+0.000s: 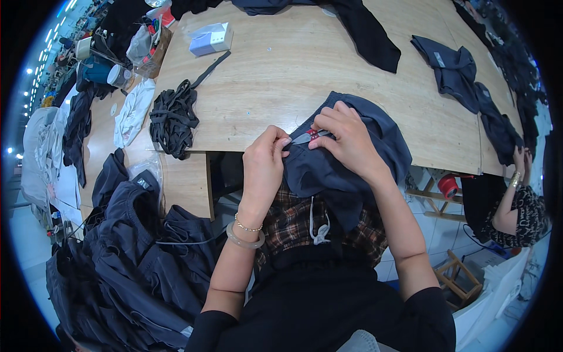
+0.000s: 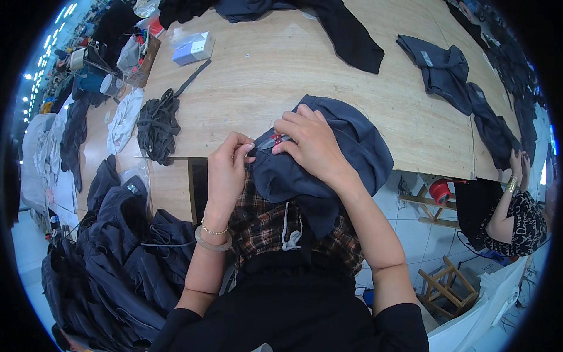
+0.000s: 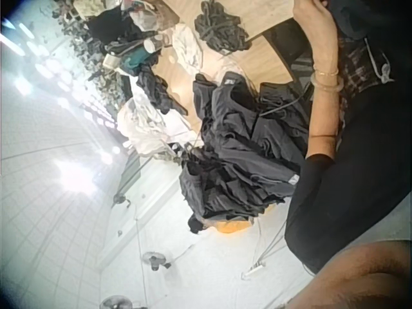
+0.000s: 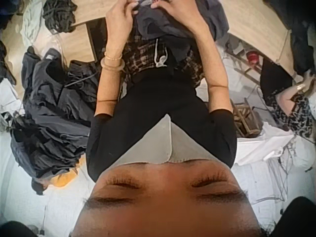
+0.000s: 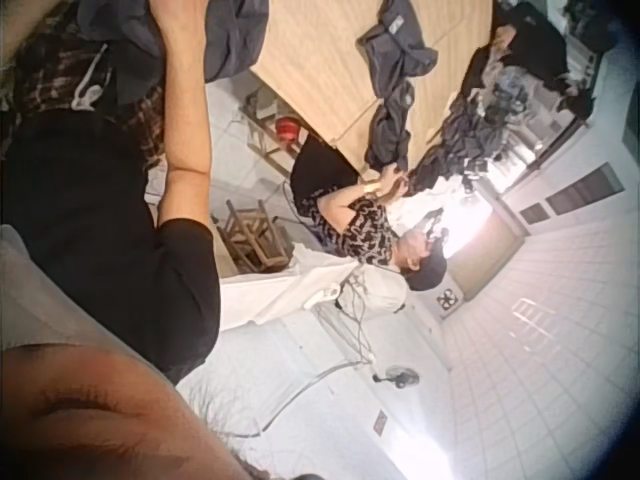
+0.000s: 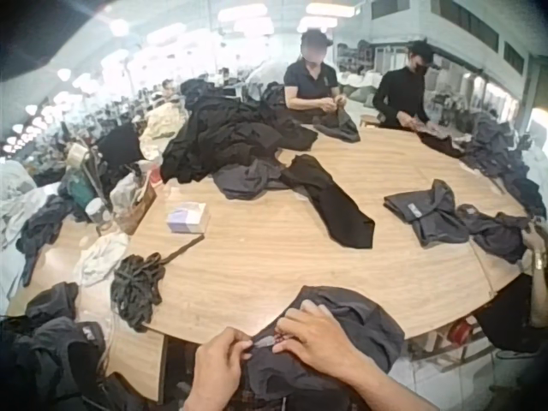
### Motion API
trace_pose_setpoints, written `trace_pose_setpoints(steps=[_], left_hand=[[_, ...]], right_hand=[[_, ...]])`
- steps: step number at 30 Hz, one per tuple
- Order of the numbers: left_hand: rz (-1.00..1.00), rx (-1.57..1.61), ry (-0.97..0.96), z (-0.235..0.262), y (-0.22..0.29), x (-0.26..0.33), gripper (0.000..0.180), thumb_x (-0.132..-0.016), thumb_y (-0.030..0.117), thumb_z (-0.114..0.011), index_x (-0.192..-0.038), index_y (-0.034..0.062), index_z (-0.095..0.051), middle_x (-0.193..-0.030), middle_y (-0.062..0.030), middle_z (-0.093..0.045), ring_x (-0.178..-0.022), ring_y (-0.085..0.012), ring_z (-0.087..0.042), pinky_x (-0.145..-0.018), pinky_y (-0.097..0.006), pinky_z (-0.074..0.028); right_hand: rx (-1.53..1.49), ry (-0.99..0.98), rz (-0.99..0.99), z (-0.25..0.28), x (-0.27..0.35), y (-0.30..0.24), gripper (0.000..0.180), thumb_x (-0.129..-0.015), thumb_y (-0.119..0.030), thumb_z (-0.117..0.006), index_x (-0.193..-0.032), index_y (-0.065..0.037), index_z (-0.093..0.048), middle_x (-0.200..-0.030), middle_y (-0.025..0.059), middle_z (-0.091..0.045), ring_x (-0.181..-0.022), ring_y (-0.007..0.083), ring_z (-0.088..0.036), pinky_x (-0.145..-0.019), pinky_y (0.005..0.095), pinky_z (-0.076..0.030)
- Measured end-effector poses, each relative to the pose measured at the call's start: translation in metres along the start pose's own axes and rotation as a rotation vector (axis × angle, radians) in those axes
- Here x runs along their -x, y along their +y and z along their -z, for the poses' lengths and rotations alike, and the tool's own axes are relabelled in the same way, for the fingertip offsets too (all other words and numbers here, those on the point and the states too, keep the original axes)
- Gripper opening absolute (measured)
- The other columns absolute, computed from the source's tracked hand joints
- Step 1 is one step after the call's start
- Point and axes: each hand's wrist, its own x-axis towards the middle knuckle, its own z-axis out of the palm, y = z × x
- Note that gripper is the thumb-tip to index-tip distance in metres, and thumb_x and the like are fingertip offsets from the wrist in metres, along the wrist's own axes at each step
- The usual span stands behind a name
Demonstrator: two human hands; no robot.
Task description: The person uses small scissors to trim loose threads and excess fabric from the waistband of a pair of dark gray pants. They repeatedly adjust the garment, pull threads, and snip them close to the seam while seated at a wooden table in a garment workshop.
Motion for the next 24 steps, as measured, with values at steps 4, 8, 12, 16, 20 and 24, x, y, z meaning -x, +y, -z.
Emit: trace_pose_setpoints(steps=[4,8,12,16,20,24], left_hand=[[0.011,0.003,-0.013,0.000,0.000,-0.001,0.007,-0.100,-0.002,-0.057,-0.098,-0.0059,-0.063,-0.086,-0.0115,-0.071,-0.078,-0.0112,-0.069,-0.068,-0.028,-0.062],[0.034,0.013,-0.021,0.000,0.001,-0.002,0.008,-0.100,-0.001,-0.057,-0.098,-0.0057,-0.063,-0.086,-0.0111,-0.071,-0.079,-0.0110,-0.068,-0.069,-0.029,-0.063],[0.027,0.004,-0.026,0.001,0.000,-0.002,0.008,-0.100,-0.001,-0.057,-0.098,-0.0054,-0.063,-0.086,-0.0111,-0.071,-0.079,-0.0108,-0.068,-0.069,-0.029,-0.063],[0.035,0.010,-0.026,-0.001,0.000,-0.002,0.008,-0.100,-0.001,-0.057,-0.098,-0.0056,-0.063,-0.086,-0.0109,-0.071,-0.080,-0.0108,-0.068,-0.069,-0.029,-0.063],[0.069,0.090,-0.003,0.000,-0.007,-0.004,0.012,-0.101,0.003,-0.056,-0.098,-0.0060,-0.064,-0.091,-0.0120,-0.071,-0.084,-0.0122,-0.069,-0.068,-0.029,-0.063],[0.102,-0.156,0.428,0.034,-0.027,-0.020,0.015,-0.100,0.008,-0.058,-0.100,-0.0050,-0.065,-0.113,-0.0192,-0.066,-0.102,-0.0237,-0.068,-0.082,-0.038,-0.058]], right_hand=[[0.052,-0.029,0.047,0.001,-0.003,-0.001,0.026,-0.077,-0.022,-0.079,-0.094,-0.008,-0.064,-0.087,0.0019,-0.060,-0.090,0.0244,-0.052,-0.078,0.0375,-0.039],[0.068,-0.035,0.035,0.002,-0.003,-0.001,0.027,-0.077,-0.022,-0.079,-0.094,-0.008,-0.064,-0.087,0.0018,-0.060,-0.090,0.0242,-0.053,-0.077,0.0373,-0.039],[0.044,-0.010,0.027,0.002,-0.004,-0.001,0.027,-0.077,-0.022,-0.079,-0.093,-0.008,-0.064,-0.087,0.0021,-0.060,-0.090,0.0245,-0.053,-0.077,0.0374,-0.039],[0.050,-0.038,0.032,-0.002,-0.006,-0.002,0.027,-0.077,-0.022,-0.079,-0.094,-0.008,-0.064,-0.088,0.0023,-0.060,-0.090,0.0247,-0.053,-0.077,0.0376,-0.040],[-0.008,0.014,0.004,-0.005,-0.007,0.000,0.029,-0.078,-0.023,-0.080,-0.095,-0.006,-0.063,-0.090,0.0040,-0.062,-0.089,0.0254,-0.055,-0.077,0.0372,-0.043],[-0.452,0.293,-0.292,0.001,0.001,0.014,0.030,-0.087,-0.025,-0.078,-0.100,-0.005,-0.061,-0.088,0.0024,-0.061,-0.082,0.0175,-0.056,-0.076,0.0323,-0.045]])
